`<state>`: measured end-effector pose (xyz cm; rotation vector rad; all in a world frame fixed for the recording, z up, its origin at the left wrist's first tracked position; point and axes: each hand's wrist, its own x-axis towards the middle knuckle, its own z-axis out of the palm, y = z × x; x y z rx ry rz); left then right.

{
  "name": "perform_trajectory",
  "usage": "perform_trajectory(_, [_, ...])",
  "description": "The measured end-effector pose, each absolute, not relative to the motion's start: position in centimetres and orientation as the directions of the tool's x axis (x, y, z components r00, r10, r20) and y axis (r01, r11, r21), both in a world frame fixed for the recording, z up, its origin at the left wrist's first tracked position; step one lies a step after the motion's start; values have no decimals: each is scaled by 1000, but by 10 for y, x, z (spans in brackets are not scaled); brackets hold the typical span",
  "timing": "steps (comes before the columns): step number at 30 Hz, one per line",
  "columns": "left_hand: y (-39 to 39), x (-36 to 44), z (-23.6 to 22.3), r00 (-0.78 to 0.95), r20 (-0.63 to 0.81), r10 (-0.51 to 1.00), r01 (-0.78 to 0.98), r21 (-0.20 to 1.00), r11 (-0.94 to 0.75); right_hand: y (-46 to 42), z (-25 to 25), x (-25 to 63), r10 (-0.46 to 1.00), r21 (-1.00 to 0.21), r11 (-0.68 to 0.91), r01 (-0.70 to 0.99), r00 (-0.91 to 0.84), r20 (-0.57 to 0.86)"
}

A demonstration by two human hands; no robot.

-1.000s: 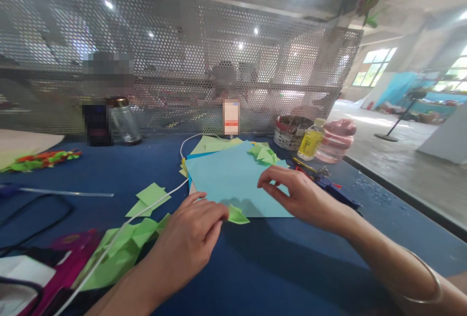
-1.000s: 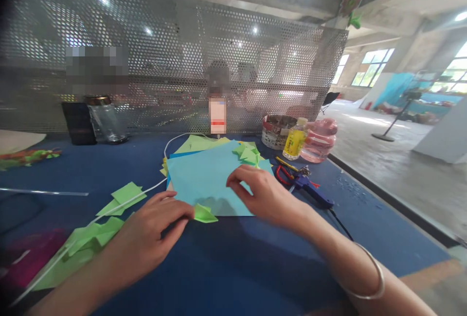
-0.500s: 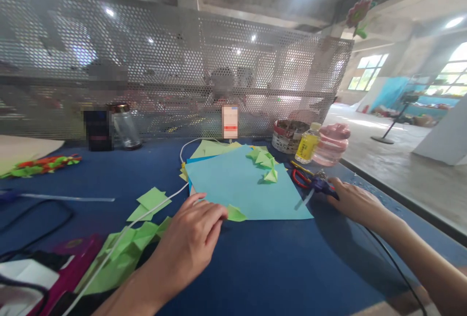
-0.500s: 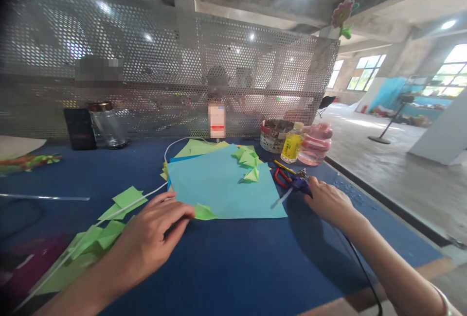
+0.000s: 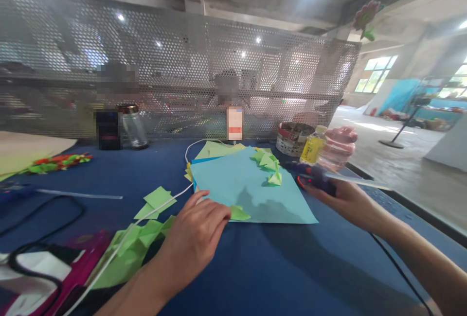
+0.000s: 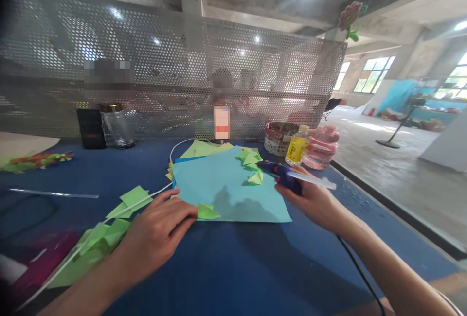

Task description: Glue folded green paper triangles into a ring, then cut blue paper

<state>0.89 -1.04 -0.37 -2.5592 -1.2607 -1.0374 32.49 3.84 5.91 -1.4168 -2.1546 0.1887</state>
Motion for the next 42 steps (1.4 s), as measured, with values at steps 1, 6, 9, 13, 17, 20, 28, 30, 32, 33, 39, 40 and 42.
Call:
perform_trajectory(1, [-10, 8, -4, 427, 624, 654, 738, 177, -651, 36, 61, 316, 901, -467, 428, 774, -331, 279])
perform_trajectory(6, [-7, 6, -7, 431, 628, 648, 760, 135, -636, 29, 68, 281, 820, -689, 419, 591, -573, 7])
perform_trajectory(9, [-7, 6, -7, 434, 612, 661, 765, 137, -629, 30, 63, 276, 770, -718, 443, 537, -638, -3])
perform_trajectory(13, [-7, 7, -8, 449, 600, 662, 758, 137, -638, 30, 51, 282, 767, -661, 491, 568, -642, 19])
perform_trajectory(17, [-6, 8, -9, 455, 602, 656, 748, 141, -648, 27, 40, 291, 756, -558, 576, 598, -649, 84])
perform_trajectory(20, [-5, 9, -9, 463, 598, 654, 738, 148, -658, 26, 31, 296, 771, -449, 602, 660, -628, 111])
perform_trajectory(28, [-5, 11, -10, 450, 651, 611, 715, 146, -683, 15, 44, 281, 768, -461, 581, 671, -640, 37])
perform_trajectory(30, [-5, 12, -10, 450, 656, 606, 710, 150, -688, 13, 50, 277, 772, -465, 569, 678, -635, 18])
perform_trajectory(32, [-5, 12, -9, 456, 654, 604, 707, 147, -692, 13, 53, 274, 776, -472, 562, 679, -630, 17])
perform_trajectory(33, [-5, 12, -9, 455, 655, 603, 707, 146, -692, 13, 53, 274, 779, -476, 558, 680, -627, 18])
perform_trajectory(39, [-6, 12, -8, 459, 664, 590, 703, 135, -698, 14, 47, 276, 792, -485, 542, 686, -611, 22])
perform_trajectory(40, [-6, 12, -8, 460, 667, 586, 702, 132, -700, 13, 47, 276, 792, -484, 543, 686, -611, 22])
perform_trajectory(42, [-6, 12, -8, 460, 666, 588, 702, 133, -700, 13, 48, 276, 789, -484, 547, 683, -614, 25])
